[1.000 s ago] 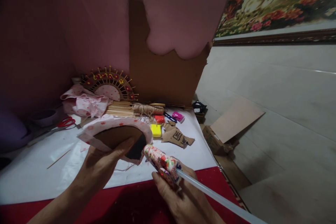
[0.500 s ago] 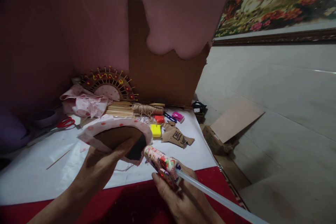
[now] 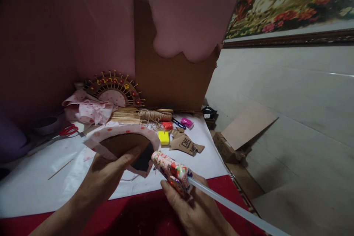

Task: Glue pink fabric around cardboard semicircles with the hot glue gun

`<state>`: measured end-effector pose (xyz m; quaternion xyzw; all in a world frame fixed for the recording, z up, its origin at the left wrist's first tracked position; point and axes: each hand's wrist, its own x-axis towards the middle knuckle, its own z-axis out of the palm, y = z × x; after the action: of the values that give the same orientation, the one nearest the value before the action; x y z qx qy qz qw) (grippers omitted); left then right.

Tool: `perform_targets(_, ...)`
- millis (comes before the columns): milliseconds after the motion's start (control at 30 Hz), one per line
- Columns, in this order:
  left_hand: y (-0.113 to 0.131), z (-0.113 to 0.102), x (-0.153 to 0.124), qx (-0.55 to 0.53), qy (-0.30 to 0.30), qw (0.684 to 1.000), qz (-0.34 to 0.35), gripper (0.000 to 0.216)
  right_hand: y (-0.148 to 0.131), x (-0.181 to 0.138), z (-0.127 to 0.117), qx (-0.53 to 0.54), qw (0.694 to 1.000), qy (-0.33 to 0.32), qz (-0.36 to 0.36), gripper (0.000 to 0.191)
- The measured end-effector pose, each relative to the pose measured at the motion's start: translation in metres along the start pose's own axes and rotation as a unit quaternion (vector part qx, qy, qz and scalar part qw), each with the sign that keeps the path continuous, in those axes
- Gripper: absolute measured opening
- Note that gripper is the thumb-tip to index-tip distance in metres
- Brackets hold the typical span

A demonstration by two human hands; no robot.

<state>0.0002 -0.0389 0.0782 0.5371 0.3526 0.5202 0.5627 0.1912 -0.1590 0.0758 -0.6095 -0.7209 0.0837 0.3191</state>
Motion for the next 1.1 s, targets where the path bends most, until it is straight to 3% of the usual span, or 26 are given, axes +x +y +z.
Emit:
perform_targets(300, 0.002, 0.002, 0.003, -0.05, -0.036, 0.998, 0.001, 0.015, 0.008, -0.008, 0.004, 0.003, 1.0, -0.005, -0.013, 0.059)
perform_targets(467, 0.004, 0.003, 0.003, -0.089, -0.058, 0.994, -0.022, 0.011, -0.003, 0.011, 0.002, 0.008, 1.0, 0.005, 0.021, 0.035)
perform_targets(567, 0.007, 0.004, 0.002, -0.123, -0.062, 0.99, -0.04, 0.007, 0.003, 0.015, 0.004, -0.003, 1.0, -0.008, 0.024, 0.031)
perform_targets(733, 0.013, 0.008, 0.002, -0.16, -0.036, 0.981, -0.101, 0.011, 0.015, 0.009, 0.007, -0.035, 0.998, 0.018, -0.058, 0.033)
perform_targets(900, 0.014, 0.009, 0.003, -0.194, 0.022, 0.972, -0.134, 0.006, 0.001, 0.011, -0.006, 0.005, 1.0, 0.006, -0.022, 0.043)
perform_targets(1100, 0.013, 0.008, 0.003, -0.212, 0.022, 0.967, -0.143, 0.003, -0.01, 0.014, -0.02, 0.026, 0.999, -0.027, -0.022, 0.045)
